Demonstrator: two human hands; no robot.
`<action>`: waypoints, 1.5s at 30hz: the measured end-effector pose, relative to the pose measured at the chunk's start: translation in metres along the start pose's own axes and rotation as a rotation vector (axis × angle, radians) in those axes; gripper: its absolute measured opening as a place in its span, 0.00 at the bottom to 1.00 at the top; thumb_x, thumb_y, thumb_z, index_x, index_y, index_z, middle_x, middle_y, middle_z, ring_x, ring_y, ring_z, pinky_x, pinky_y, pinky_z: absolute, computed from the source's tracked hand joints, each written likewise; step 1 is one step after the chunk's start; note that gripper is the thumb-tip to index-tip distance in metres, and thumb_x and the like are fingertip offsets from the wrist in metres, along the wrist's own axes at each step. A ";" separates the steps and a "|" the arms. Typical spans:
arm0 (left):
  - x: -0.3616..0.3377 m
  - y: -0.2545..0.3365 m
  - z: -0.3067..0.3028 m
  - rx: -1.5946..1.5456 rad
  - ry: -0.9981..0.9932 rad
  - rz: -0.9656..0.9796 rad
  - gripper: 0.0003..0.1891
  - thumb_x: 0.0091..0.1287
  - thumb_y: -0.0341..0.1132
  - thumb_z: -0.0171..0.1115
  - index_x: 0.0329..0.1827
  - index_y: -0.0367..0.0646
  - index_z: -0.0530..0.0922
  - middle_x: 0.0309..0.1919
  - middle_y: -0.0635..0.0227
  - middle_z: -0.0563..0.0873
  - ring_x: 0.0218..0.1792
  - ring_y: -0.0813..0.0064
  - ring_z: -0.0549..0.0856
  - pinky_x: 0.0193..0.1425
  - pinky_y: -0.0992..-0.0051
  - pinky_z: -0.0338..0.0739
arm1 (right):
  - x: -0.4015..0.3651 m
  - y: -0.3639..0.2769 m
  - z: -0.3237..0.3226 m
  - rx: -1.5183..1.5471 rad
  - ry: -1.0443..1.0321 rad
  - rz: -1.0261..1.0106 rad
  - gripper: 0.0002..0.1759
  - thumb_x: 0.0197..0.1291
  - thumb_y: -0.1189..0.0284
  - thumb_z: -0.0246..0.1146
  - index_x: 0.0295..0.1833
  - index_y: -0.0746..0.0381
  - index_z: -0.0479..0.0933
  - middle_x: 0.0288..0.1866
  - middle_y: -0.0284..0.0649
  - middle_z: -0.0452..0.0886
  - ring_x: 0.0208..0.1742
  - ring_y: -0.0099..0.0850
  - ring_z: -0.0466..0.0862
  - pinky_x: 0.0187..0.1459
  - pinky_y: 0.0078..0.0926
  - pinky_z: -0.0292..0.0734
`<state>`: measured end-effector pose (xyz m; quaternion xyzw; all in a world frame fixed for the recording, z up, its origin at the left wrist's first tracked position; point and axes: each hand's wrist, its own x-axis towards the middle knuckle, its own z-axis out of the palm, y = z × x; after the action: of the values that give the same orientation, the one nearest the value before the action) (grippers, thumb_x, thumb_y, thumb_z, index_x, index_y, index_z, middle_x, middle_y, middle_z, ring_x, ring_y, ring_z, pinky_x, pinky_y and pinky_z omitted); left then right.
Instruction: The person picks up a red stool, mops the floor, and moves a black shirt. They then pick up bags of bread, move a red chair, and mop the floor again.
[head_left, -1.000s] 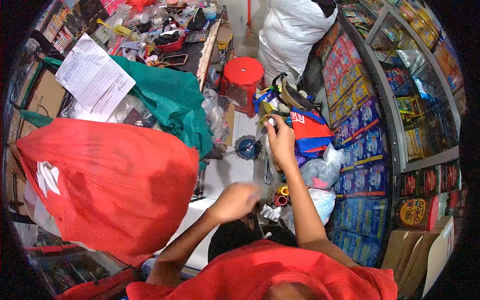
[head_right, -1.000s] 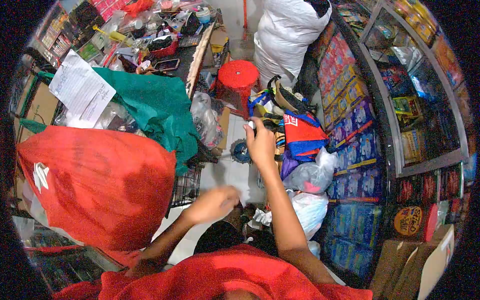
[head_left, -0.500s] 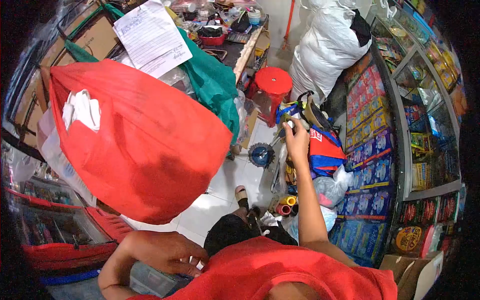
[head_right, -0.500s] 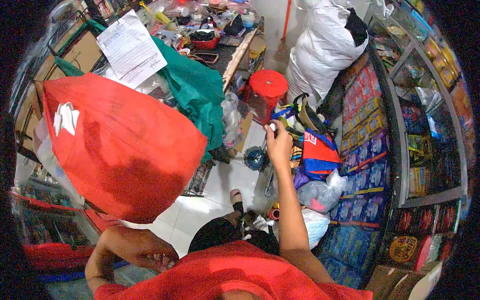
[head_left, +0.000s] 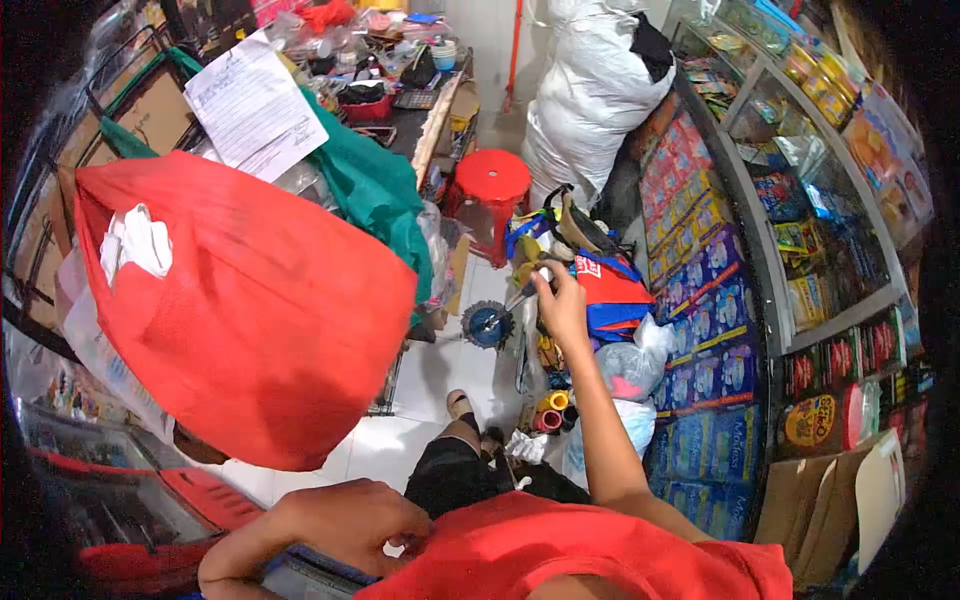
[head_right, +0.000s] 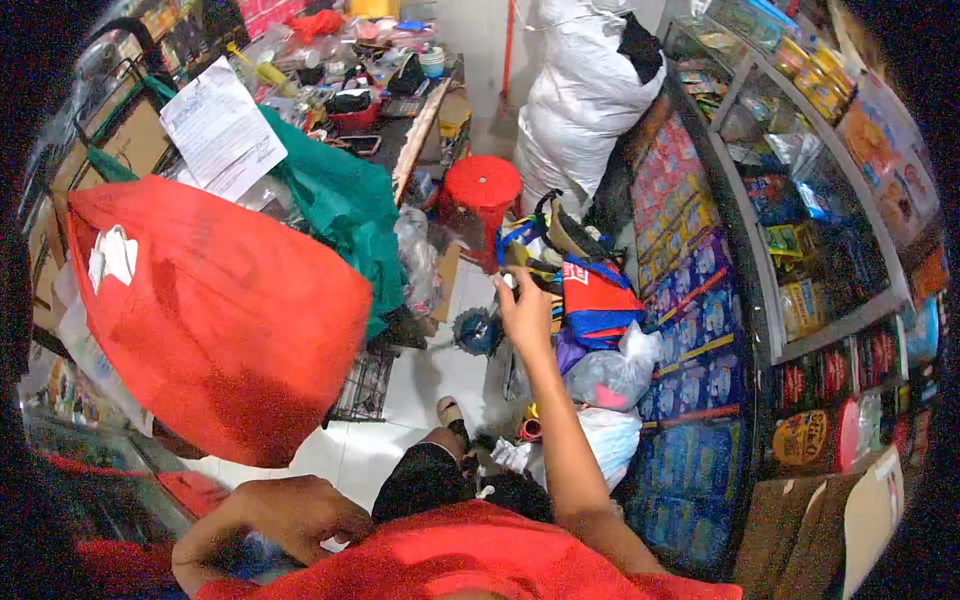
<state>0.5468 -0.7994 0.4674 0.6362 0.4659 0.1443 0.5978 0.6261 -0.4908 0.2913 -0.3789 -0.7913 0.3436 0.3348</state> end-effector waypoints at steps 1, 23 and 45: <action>0.001 -0.002 -0.002 0.022 -0.014 0.004 0.11 0.48 0.37 0.58 0.29 0.39 0.73 0.25 0.60 0.78 0.30 0.58 0.79 0.33 0.65 0.71 | -0.005 -0.001 -0.004 0.011 0.020 -0.015 0.15 0.52 0.66 0.60 0.43 0.63 0.75 0.27 0.52 0.78 0.29 0.46 0.79 0.33 0.35 0.71; 0.042 -0.115 0.014 -0.443 0.012 0.003 0.14 0.65 0.40 0.53 0.31 0.36 0.76 0.29 0.69 0.79 0.32 0.79 0.76 0.39 0.78 0.70 | -0.025 0.017 -0.011 0.174 0.090 0.124 0.15 0.54 0.65 0.59 0.45 0.60 0.75 0.30 0.48 0.79 0.31 0.40 0.80 0.35 0.31 0.72; 0.032 -0.010 0.014 -0.088 0.456 0.440 0.06 0.61 0.28 0.55 0.32 0.35 0.77 0.28 0.63 0.80 0.31 0.73 0.79 0.36 0.77 0.72 | -0.095 -0.049 0.013 -0.002 0.087 0.245 0.19 0.54 0.62 0.56 0.48 0.62 0.73 0.32 0.56 0.78 0.37 0.51 0.78 0.40 0.42 0.71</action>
<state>0.5702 -0.7852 0.4430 0.6465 0.4323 0.4291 0.4593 0.6438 -0.5972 0.2978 -0.4875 -0.7241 0.3644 0.3243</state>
